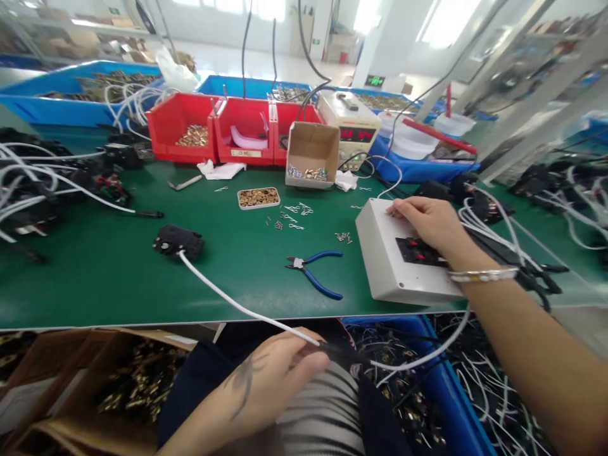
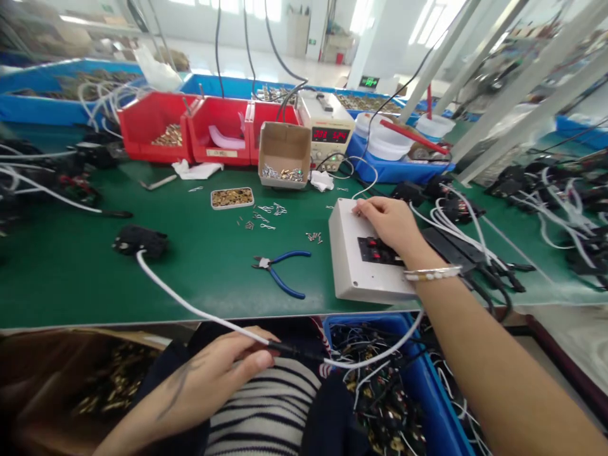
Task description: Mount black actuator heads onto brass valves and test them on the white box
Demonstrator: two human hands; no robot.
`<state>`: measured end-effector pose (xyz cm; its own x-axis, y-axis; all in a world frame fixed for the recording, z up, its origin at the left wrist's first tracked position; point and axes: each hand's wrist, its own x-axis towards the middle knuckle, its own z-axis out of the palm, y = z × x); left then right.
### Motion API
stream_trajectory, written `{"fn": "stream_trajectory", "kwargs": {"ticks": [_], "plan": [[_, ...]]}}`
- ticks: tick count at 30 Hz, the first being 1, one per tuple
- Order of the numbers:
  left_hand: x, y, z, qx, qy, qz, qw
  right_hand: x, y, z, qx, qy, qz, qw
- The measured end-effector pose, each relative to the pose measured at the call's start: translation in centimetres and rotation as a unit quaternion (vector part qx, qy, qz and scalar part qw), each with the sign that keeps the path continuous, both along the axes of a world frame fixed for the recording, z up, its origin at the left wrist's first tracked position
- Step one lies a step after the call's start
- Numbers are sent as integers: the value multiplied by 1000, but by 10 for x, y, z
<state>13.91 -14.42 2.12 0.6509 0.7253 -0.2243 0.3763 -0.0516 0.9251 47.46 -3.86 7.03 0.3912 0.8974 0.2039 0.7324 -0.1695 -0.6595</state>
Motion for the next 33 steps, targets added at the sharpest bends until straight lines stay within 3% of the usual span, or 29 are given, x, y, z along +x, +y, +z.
{"fn": "stream_trajectory", "kwargs": {"ticks": [3,5,7,8,10,12,16,20,21,23,25,27,29,31,33], "plan": [[-18,1,8,58,73,-55,994,-4,-5,5,-3,3,-18,1000],[-33,8,14,80,81,-5,993,-4,-5,7,-7,6,-33,999],[-52,23,17,122,91,156,976,-4,-3,7,-11,11,-43,999],[-62,34,16,158,100,263,947,-4,-2,6,-14,15,-44,999],[-82,61,11,247,141,452,846,-3,-1,4,-18,25,-43,999],[-101,89,1,264,165,507,804,-2,-1,2,-19,30,-36,999],[-116,125,-21,244,167,481,825,1,-2,7,10,0,-53,999],[-99,118,-31,261,105,449,848,-9,-14,20,164,-54,-117,978],[-92,111,-30,278,86,444,848,-18,-20,22,211,-27,-102,972],[-75,96,-26,338,44,425,839,-47,-38,19,266,97,-11,959],[-58,79,-19,414,6,395,820,-86,-60,7,169,271,116,941],[-41,61,-9,484,-3,349,803,-128,-80,-12,8,389,240,889],[-25,43,0,566,-4,268,780,-163,-95,-32,-79,509,299,804],[-13,28,8,610,-29,158,776,-186,-103,-47,-72,614,287,732],[-5,15,12,596,-67,104,793,-194,-109,-54,-40,676,257,690]]}}
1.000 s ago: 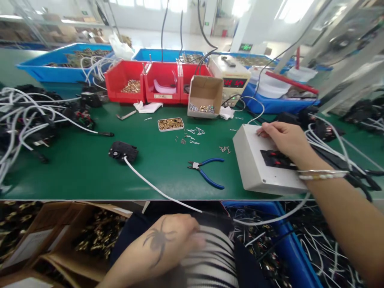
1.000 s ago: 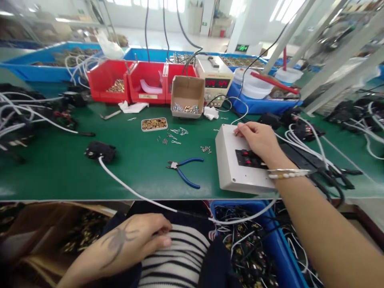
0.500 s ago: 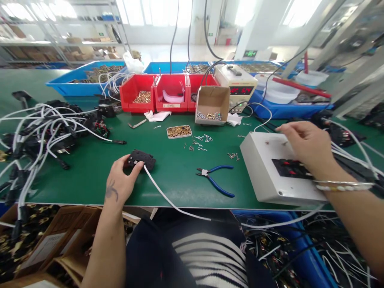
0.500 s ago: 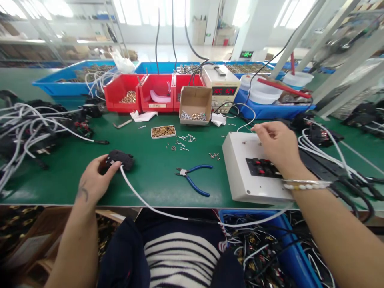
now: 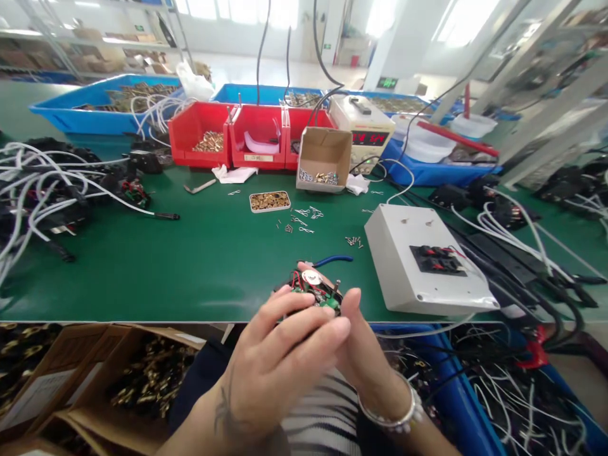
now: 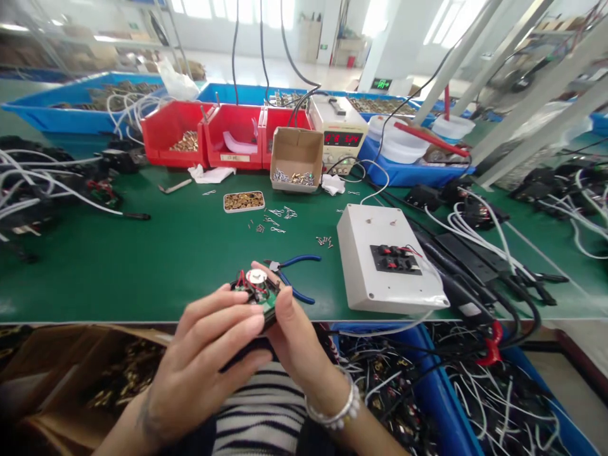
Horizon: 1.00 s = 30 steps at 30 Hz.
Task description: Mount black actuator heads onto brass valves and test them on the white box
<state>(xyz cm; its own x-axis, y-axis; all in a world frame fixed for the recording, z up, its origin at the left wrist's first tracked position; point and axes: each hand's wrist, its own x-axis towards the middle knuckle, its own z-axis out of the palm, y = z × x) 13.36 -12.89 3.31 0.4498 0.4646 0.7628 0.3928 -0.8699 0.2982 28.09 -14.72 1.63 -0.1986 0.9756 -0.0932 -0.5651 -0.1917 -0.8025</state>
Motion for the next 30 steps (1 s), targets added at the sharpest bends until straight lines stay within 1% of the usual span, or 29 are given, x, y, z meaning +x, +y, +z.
{"fn": "stream_trajectory", "kwargs": {"ticks": [1,3,4,6,8,10,12,13,17,20,22,25,27,30], "plan": [[1,-4,0,-22,-17,-8,1000,0,-2,-1,1,17,-10,1000],[0,-9,-2,-79,-67,6,995,6,-7,-1,20,2,-10,1000],[-3,-11,-5,-111,-87,13,990,10,-10,0,34,-26,-6,999],[-8,-13,-11,-185,-109,9,977,17,-17,3,60,-101,-12,993],[-13,-15,-16,-249,-120,-11,961,22,-23,6,98,-162,-27,982],[-16,-19,-16,-285,-121,-32,950,23,-27,8,145,-189,-33,971],[-16,-22,-12,-299,-126,-43,945,21,-29,8,178,-191,-33,965],[-15,-22,-9,-303,-128,-38,944,20,-29,8,183,-187,-35,964],[-12,-21,7,-310,-142,14,940,17,-29,5,166,-155,-29,974],[-11,-19,13,-336,-152,24,929,17,-28,6,161,-138,-1,977],[-11,-18,15,-365,-165,21,916,17,-27,9,169,-133,12,977],[-14,-17,14,-401,-192,11,896,15,-26,11,186,-135,13,973],[-16,-16,13,-407,-200,-4,891,14,-25,12,195,-142,6,970],[-20,-15,13,-404,-189,-37,894,14,-24,14,203,-149,5,968]]}}
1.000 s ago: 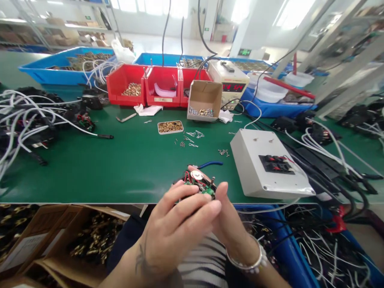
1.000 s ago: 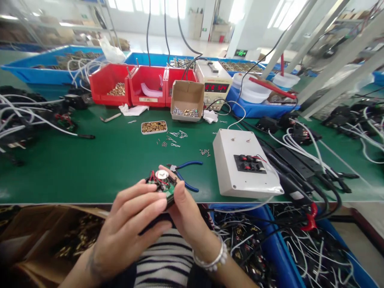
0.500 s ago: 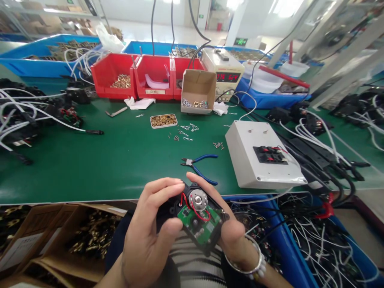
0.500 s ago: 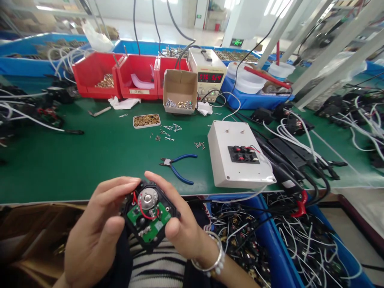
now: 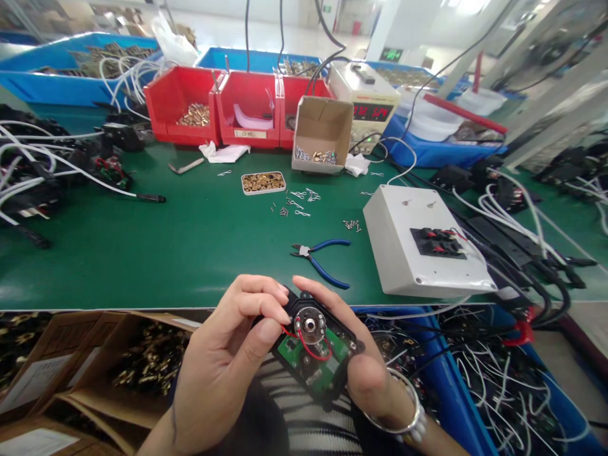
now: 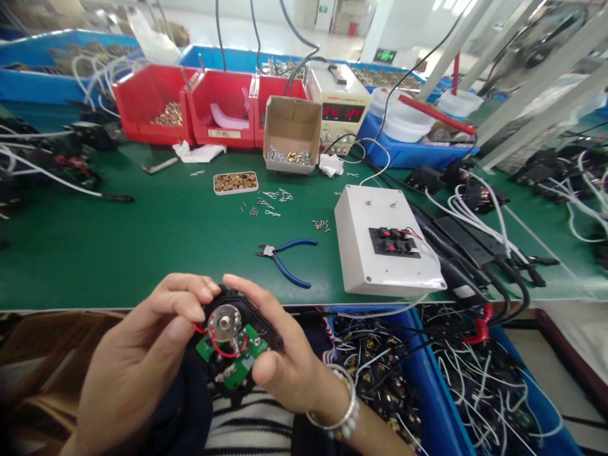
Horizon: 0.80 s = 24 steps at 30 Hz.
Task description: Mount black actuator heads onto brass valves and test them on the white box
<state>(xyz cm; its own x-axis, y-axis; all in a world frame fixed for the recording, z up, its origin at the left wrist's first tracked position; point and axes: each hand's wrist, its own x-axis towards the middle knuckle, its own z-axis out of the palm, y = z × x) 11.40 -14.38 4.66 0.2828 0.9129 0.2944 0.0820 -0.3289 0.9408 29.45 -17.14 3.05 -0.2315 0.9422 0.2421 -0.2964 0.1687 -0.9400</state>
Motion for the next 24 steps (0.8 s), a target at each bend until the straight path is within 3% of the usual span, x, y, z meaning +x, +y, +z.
{"fn": "stream_trajectory", "kwargs": {"ticks": [7,14,24], "plan": [[-6,2,3,57,35,-74,995,-2,-2,3,-14,4,1,1000],[-7,0,5,112,89,-80,987,-1,-6,-2,-35,-6,-13,999],[-3,-5,-1,22,1,-57,998,-3,-5,1,-21,-22,-8,1000]]}}
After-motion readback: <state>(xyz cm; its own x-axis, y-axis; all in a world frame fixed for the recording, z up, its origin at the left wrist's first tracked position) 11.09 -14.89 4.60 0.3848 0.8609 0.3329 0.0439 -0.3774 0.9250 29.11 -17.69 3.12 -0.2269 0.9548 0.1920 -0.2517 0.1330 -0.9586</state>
